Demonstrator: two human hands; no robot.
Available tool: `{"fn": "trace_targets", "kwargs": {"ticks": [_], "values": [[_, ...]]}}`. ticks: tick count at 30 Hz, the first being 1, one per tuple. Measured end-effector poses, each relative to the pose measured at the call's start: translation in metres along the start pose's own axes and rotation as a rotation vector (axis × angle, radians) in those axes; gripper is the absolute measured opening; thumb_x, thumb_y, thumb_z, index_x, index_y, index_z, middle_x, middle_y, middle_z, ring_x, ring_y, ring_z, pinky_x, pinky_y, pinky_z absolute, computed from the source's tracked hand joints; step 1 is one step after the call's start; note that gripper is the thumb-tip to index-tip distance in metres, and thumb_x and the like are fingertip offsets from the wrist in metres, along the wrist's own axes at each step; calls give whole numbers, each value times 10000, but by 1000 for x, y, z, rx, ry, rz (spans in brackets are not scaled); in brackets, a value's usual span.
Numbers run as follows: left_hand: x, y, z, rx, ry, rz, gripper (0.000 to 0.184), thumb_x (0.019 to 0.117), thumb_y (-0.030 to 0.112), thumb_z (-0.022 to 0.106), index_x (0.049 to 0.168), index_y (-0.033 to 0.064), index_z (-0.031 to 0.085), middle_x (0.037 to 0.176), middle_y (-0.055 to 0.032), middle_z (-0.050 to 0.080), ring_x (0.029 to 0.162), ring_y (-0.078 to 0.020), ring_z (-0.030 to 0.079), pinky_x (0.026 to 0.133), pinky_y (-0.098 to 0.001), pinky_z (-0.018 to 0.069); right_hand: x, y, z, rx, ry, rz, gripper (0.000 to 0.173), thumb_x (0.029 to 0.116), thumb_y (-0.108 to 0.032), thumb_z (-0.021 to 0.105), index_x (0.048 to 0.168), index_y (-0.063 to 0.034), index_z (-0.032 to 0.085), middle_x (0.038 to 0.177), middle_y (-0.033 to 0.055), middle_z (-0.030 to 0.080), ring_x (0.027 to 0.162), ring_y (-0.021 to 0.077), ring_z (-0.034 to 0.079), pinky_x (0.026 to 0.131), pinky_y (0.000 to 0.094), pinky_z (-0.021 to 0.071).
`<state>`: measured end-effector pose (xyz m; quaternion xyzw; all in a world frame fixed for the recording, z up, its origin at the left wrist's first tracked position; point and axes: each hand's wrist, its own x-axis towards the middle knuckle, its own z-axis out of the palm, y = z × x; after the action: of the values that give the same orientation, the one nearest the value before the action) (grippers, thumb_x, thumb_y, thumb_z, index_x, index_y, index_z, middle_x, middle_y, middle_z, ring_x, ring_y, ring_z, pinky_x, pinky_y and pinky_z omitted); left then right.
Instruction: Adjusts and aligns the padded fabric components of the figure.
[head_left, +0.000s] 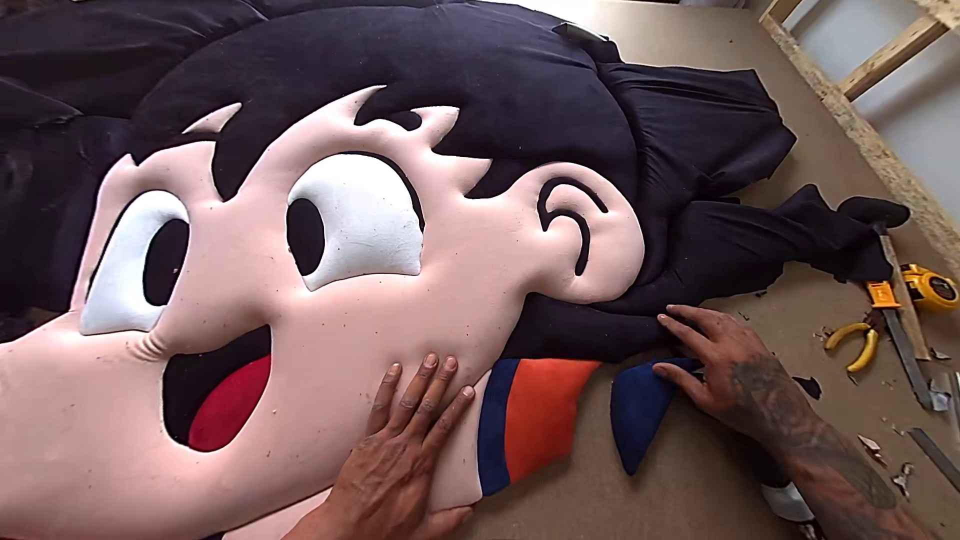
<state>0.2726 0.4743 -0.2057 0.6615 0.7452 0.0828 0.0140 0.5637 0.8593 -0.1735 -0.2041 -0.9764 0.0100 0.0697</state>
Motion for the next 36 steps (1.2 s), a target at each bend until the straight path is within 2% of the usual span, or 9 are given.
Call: {"fn": "trace_targets", "kwargs": {"ticks": [3, 5, 12, 20, 24, 26, 29, 32, 36], "values": [[0, -1, 1, -13, 2, -7, 1273, 631, 984, 476, 1659, 283, 204, 1737, -91, 126, 1599, -334, 97, 1237, -690, 67, 19, 9, 6, 33, -10, -62, 590, 903, -650, 551, 1243, -210, 749, 1212, 69, 672, 1123, 271, 632, 909, 466, 544], [-1, -2, 1, -30, -9, -14, 1249, 649, 968, 486, 1657, 283, 211, 1738, -88, 125, 1600, -330, 92, 1239, -684, 65, 24, 10, 11, 48, 5, -114, 565, 894, -650, 586, 1202, -212, 767, 1121, 40, 699, 1054, 233, 653, 862, 417, 559], [1, -6, -4, -128, -117, -40, 1164, 723, 884, 538, 1656, 261, 227, 1737, -103, 119, 1602, -325, 83, 1250, -655, 19, 43, 13, 13, 94, -6, -252, 426, 928, -513, 656, 1138, -162, 774, 1072, 59, 729, 1028, 215, 691, 854, 373, 587], [-1, -6, 9, -109, -18, -50, 1149, 742, 870, 500, 1662, 252, 195, 1744, -67, 97, 1608, -289, 47, 1258, -651, 10, 52, 8, 6, 45, -113, -266, 418, 939, -492, 655, 1122, -133, 769, 1048, 104, 737, 1003, 261, 703, 827, 395, 584], [-3, -6, 9, -95, 2, -40, 1140, 750, 891, 473, 1659, 260, 199, 1746, -63, 79, 1610, -278, 20, 1257, -657, 7, 51, -15, -5, -59, -174, -205, 463, 921, -455, 647, 1185, -87, 744, 1098, 166, 732, 1022, 359, 709, 811, 501, 586], [-4, -5, 4, -121, -15, -41, 1147, 741, 910, 472, 1652, 259, 219, 1745, -66, 85, 1610, -281, 22, 1257, -658, 15, 54, -62, -20, 9, -233, -183, 580, 934, -483, 652, 1319, -50, 669, 1274, 214, 682, 1207, 431, 632, 970, 591, 525], [-1, -3, -2, -178, -61, -42, 1117, 749, 906, 498, 1627, 252, 279, 1745, -65, 89, 1609, -289, 18, 1251, -670, 25, 53, -149, -14, 254, -168, -321, 815, 860, -663, 690, 1463, -128, 564, 1509, 165, 546, 1453, 362, 450, 1202, 577, 348], [-2, -2, -3, -236, -50, -44, 1065, 768, 877, 517, 1601, 239, 332, 1741, -72, 108, 1610, -284, 19, 1254, -667, 12, 63, -194, 23, 326, -100, -501, 1156, 701, -838, 658, 1554, -88, 439, 1606, 233, 399, 1520, 408, 327, 1248, 611, 223], [-6, -2, 0, -187, 21, -43, 948, 804, 787, 593, 1552, 226, 434, 1736, -59, 150, 1610, -275, 23, 1263, -636, -33, 87, -200, 43, 271, -150, -639, 1469, 549, -985, 574, 1592, 13, 304, 1642, 313, 262, 1537, 480, 232, 1255, 642, 137]]}}
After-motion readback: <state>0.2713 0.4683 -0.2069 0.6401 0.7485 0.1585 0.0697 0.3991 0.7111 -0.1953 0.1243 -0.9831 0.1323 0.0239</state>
